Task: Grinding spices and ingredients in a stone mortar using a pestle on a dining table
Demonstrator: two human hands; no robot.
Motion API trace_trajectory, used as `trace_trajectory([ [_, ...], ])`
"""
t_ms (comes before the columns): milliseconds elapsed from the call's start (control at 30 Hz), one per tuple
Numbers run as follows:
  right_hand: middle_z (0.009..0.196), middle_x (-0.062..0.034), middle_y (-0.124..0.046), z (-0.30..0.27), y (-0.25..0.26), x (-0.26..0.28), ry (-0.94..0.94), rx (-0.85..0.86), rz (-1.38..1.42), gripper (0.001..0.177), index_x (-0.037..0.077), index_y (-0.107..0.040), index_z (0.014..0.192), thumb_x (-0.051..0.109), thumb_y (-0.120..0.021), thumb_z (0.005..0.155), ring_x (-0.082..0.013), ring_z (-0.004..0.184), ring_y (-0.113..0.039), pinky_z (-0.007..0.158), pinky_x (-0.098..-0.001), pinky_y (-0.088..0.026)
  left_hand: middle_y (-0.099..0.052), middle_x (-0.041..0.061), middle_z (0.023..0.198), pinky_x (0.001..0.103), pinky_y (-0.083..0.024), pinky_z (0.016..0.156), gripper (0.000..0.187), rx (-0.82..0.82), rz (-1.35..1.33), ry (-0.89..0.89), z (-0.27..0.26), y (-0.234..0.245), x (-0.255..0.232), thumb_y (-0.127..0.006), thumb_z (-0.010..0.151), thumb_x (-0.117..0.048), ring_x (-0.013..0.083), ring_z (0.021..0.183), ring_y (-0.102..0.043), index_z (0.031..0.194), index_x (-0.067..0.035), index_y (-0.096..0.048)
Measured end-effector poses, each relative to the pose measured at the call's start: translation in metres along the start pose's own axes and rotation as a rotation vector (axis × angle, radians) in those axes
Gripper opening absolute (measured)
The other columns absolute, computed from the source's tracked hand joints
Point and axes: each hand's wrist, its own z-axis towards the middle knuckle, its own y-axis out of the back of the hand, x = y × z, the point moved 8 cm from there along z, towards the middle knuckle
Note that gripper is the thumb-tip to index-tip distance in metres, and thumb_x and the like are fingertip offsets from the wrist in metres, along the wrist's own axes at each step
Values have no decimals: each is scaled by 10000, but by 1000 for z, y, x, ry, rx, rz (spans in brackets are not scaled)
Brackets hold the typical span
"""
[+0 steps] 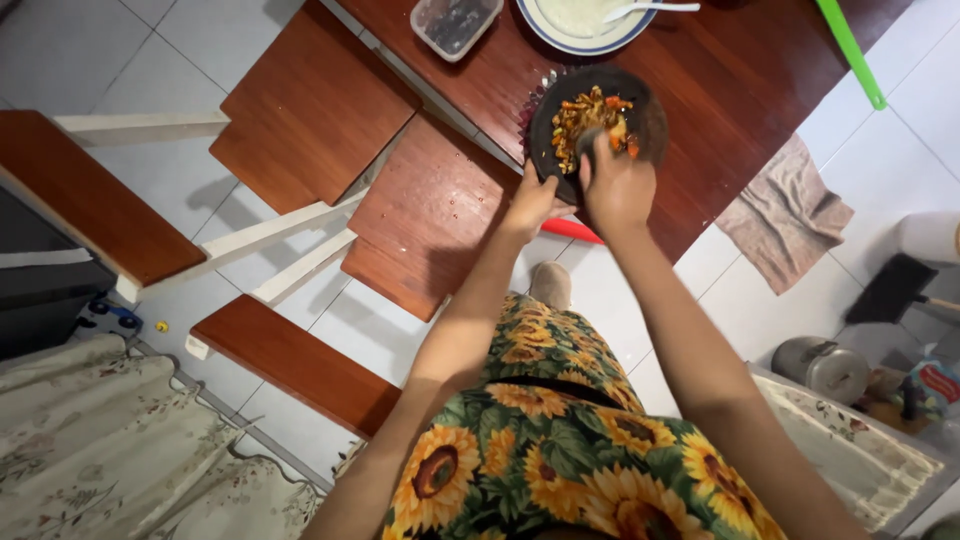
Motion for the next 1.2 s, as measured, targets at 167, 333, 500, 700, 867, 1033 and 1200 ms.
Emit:
trace_trajectory([
  [167, 907, -196, -656, 45, -36, -32, -150, 371, 205, 436, 228, -537, 1345, 506, -536, 1010, -411, 809, -661, 678, -519, -521, -379, 335, 1514, 663, -553, 916, 639, 51, -32, -42, 14, -1, 5, -386, 1024, -71, 599, 1105, -606, 1581, -222, -111],
  [333, 1293, -195, -663, 52, -47, -53, -423, 801, 708, 406, 155, -572, 1292, 459, -531, 1025, -462, 1159, -608, 937, -499, -447, -514, 208, 1497, 600, -589, 940, 531, 71, 1, -49, 12, 1, 6, -367, 1011, -83, 458, 1133, -678, 1516, -181, -235],
  [500, 1056, -248, -742, 14, -18, -10, -213, 737, 317, 510, 268, -489, 1508, 545, -442, 1083, -473, 1000, -723, 814, -576, -571, -346, 452, 1485, 675, -516, 920, 649, 17, 34, -15, -30, -19, -29, -360, 1047, -117, 671, 1109, -554, 1610, -187, -44],
  [700, 657, -104, -676, 21, -15, 10, -10, 180, 13, 331, 165, -610, 1164, 439, -643, 983, -322, 649, -731, 611, -399, -581, -379, 468, 1449, 673, -527, 887, 674, 17, 42, -36, -15, -13, -16, -398, 1045, -126, 660, 1087, -579, 1619, -205, -53],
  [867, 981, -288, -710, 35, -35, -30, -316, 566, 416, 460, 209, -480, 1435, 463, -513, 1053, -518, 908, -698, 759, -608, -549, -445, 341, 1463, 642, -573, 890, 597, 49, -6, -45, 11, 0, 5, -378, 1037, -87, 587, 1066, -636, 1565, -219, -134],
  [1033, 1101, -293, -698, 13, -24, -15, -246, 726, 449, 504, 202, -446, 1471, 469, -449, 1044, -539, 977, -662, 741, -650, -521, -591, 215, 1402, 615, -610, 882, 508, 76, 14, -40, 24, 4, 16, -361, 1032, -82, 490, 1037, -710, 1504, -226, -236],
  [1200, 608, -85, -630, 10, 9, 9, 33, 100, 151, 260, 185, -607, 1087, 379, -698, 940, -311, 471, -618, 444, -447, -480, -535, 251, 1405, 625, -630, 775, 534, 53, -104, -150, 38, 11, 25, -432, 957, 14, 435, 1092, -679, 1451, -162, -329],
])
